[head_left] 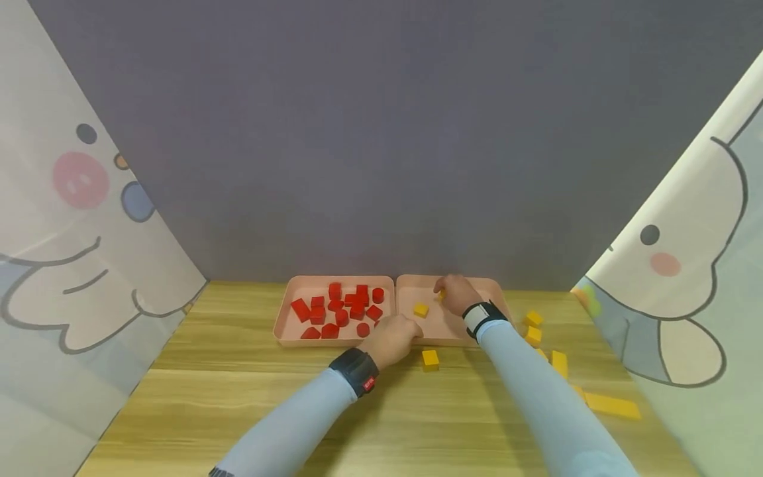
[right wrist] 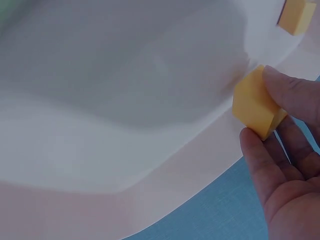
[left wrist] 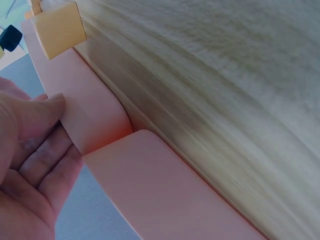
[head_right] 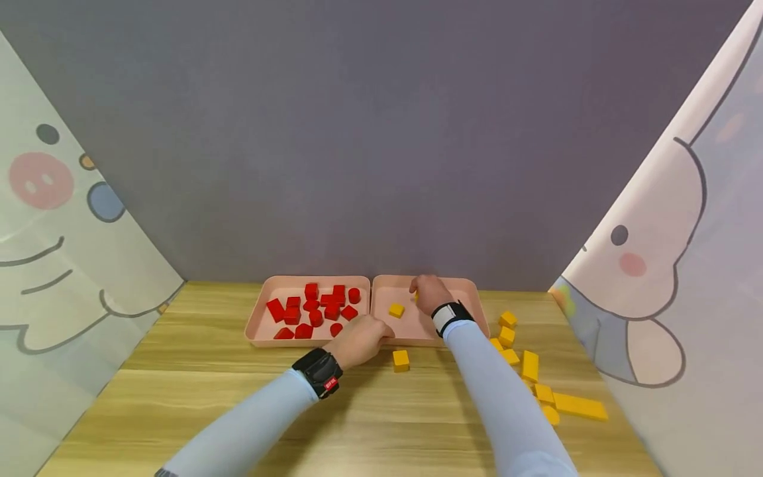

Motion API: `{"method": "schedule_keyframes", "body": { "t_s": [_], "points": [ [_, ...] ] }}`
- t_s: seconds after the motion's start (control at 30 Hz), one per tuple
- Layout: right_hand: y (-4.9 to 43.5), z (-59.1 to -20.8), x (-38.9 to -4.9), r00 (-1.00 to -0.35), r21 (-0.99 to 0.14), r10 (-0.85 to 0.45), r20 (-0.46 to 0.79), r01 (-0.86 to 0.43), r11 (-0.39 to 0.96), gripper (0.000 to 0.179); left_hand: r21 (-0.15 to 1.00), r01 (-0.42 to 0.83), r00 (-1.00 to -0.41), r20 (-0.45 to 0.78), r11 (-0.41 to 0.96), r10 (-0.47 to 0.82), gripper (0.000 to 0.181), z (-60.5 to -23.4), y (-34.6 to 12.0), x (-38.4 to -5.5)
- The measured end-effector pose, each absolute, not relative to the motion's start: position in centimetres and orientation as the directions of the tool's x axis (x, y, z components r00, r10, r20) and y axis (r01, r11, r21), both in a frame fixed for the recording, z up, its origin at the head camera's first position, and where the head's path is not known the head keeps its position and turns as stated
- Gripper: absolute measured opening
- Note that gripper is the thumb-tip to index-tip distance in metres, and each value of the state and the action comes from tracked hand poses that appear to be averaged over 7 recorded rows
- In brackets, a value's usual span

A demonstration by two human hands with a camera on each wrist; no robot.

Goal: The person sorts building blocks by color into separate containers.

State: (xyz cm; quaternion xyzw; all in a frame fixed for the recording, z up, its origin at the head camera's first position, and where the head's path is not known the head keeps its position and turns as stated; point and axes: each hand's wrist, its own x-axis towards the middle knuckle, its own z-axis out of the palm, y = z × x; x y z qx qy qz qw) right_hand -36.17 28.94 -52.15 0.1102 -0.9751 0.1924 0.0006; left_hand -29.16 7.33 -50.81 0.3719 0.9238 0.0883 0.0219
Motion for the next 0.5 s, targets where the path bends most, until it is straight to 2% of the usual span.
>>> {"method": "schedule_keyframes", "body": {
  "t_s": [0.27,0.5],
  "points": [
    [28.35,-51.43,-36.43,-0.978,-0.391,-0.204,0.036,-0.201,0.898,0.030,0.200,0.678,-0.725,0.024,0.707,0.688,0.019,-50.46,7.40,-28.96],
    [28.31,-51.12,-36.05,-0.983,-0.423,-0.181,0.028,-0.176,0.889,0.034,0.199,0.678,-0.725,0.026,0.708,0.688,0.019,-50.35,7.15,-28.93]
  ]
}}
